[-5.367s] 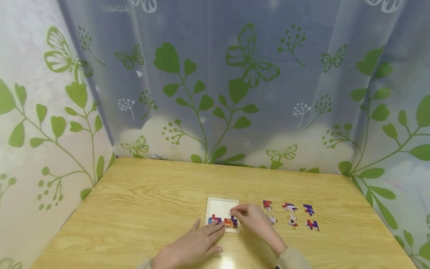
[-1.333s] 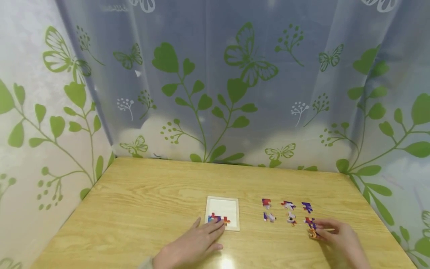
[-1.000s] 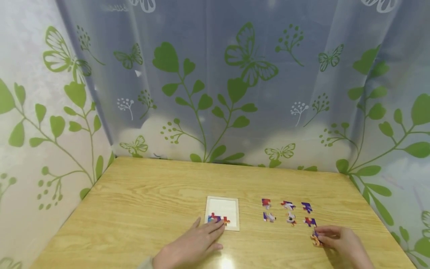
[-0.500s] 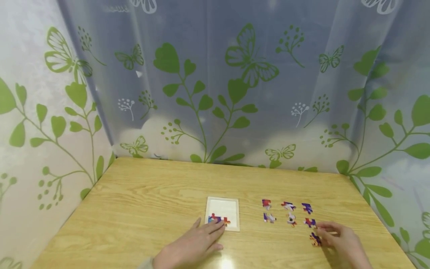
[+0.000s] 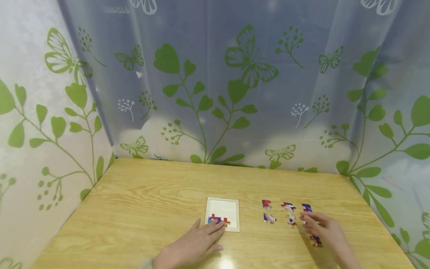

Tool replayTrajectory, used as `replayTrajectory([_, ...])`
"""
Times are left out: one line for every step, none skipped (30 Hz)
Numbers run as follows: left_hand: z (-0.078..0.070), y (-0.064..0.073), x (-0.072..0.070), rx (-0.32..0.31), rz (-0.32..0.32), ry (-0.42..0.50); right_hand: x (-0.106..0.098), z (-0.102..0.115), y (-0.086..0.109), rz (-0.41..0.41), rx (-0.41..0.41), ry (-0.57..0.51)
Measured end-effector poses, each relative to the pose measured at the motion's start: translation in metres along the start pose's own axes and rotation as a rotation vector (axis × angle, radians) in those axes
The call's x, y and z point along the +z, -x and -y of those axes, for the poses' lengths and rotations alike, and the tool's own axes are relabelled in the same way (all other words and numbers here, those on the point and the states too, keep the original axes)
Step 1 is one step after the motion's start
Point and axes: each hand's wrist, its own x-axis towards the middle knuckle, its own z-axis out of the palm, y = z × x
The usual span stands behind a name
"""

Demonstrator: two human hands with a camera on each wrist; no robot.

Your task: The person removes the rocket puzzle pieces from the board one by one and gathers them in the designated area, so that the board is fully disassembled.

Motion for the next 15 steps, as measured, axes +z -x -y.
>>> replayTrajectory([0.000,0.000,0.000,-0.001,0.002,0.000,0.003,0.002,-0.001,0.004,-0.011,0.004])
replayTrajectory([0.000,0.000,0.000,-0.001,0.004,-0.001,0.006,0.004,-0.002,0.010,-0.019,-0.002])
replayTrajectory([0.000,0.000,0.000,-0.001,0.004,-0.002,0.009,0.006,-0.002,0.020,-0.017,-0.003])
replayTrajectory([0.000,0.000,0.000,-0.001,0.004,-0.003,0.012,0.008,-0.003,0.024,-0.013,-0.007])
replayTrajectory([0.000,0.000,-0.001,0.000,0.003,-0.004,0.015,0.011,-0.004,0.030,-0.014,-0.006])
replayTrajectory([0.000,0.001,-0.001,0.000,0.004,-0.004,0.017,0.013,-0.005,0.033,-0.012,-0.006])
replayTrajectory([0.000,0.001,-0.001,0.000,0.003,-0.004,0.020,0.015,-0.006,0.036,-0.011,-0.006])
replayTrajectory([0.000,0.001,-0.001,0.001,0.002,-0.003,0.022,0.017,-0.006,0.038,-0.011,-0.006])
replayTrajectory([0.000,0.001,-0.001,0.003,0.000,-0.002,0.024,0.019,-0.007,0.038,-0.011,-0.003])
replayTrajectory([0.000,0.001,0.000,0.004,-0.003,0.001,0.026,0.021,-0.007,0.038,-0.014,-0.001])
replayTrajectory([0.001,0.001,0.000,0.005,-0.006,0.006,0.028,0.024,-0.008,0.042,-0.022,0.004])
replayTrajectory([0.001,0.001,0.000,0.006,-0.011,0.010,0.030,0.026,-0.008,0.043,-0.029,0.000])
replayTrajectory([0.001,0.001,0.000,0.009,-0.019,0.010,0.032,0.028,-0.009,0.046,-0.042,-0.001])
replayTrajectory([0.001,0.001,0.000,0.011,-0.026,0.012,0.034,0.031,-0.009,0.049,-0.057,0.001])
replayTrajectory([0.001,0.001,0.001,0.016,-0.036,0.009,0.036,0.034,-0.010,0.053,-0.072,0.002])
